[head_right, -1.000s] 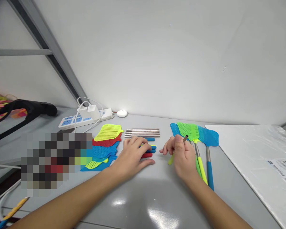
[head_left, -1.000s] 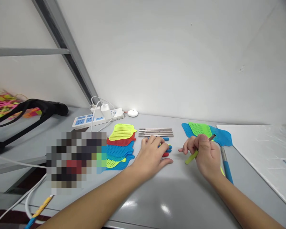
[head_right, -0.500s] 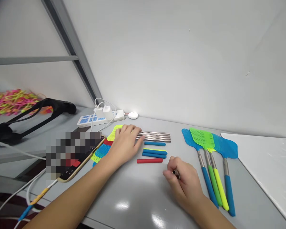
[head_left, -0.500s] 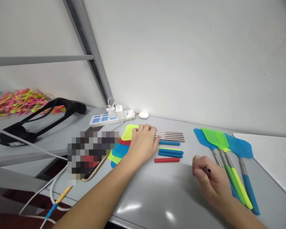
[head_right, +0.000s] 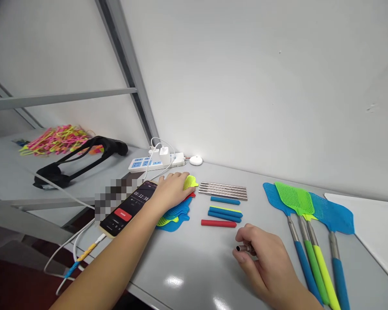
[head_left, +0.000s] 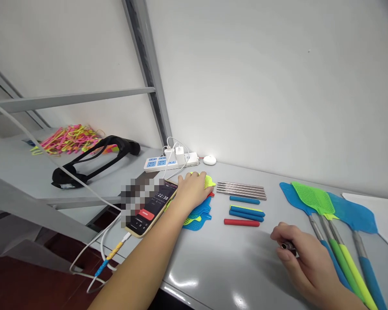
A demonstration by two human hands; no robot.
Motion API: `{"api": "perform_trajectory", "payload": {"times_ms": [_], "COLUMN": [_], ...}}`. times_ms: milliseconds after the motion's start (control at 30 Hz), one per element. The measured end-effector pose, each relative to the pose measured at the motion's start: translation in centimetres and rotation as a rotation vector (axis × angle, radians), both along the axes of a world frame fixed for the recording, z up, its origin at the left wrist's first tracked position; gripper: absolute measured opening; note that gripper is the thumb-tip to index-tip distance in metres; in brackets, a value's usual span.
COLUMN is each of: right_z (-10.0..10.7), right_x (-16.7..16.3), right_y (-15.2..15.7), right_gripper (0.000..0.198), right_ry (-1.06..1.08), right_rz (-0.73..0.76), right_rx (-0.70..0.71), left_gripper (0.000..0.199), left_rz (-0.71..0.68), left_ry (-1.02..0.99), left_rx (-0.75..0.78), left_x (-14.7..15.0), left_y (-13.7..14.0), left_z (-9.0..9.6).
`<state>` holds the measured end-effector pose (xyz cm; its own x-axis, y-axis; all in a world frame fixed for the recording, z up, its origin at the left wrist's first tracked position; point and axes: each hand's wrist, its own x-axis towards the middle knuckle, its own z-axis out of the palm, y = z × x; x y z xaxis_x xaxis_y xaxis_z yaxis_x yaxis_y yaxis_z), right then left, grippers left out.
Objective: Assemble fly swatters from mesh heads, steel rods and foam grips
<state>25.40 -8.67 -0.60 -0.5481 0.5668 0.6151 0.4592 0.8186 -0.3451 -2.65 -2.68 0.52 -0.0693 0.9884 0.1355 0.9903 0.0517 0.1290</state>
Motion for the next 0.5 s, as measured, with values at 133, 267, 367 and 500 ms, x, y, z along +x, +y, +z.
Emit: {"api": "perform_trajectory", "payload": {"times_ms": [133, 267, 367, 500], "right_z": [-0.1, -0.1, -0.1, -0.2], "right_x": [0.0, 0.0, -0.1, -0.1], "right_y": [-0.1, -0.2, -0.1, -0.1], "right_gripper": [0.006, 0.006, 0.006, 0.006], "right_ry": [-0.027, -0.027, -0.026, -0.029], "right_rz": [-0.008, -0.003, 0.009, 0.035], "right_rx": [0.004, 0.005, -0.003, -0.01], "left_gripper": [0.052, 0.069, 0.079, 0.068], "left_rz": [-0.011, -0.009, -0.017, -0.03], "left_ry": [-0.008, -0.022, -0.045, -0.078], "left_rx": [0.017, 0.017, -0.026, -0.066], "left_x": [0.0, -0.3, -0.5, -0.7], "left_y": [0.2, 0.7, 1.2, 1.5], "left_z": [-0.2, -0.8, -1.1, -1.2]}}
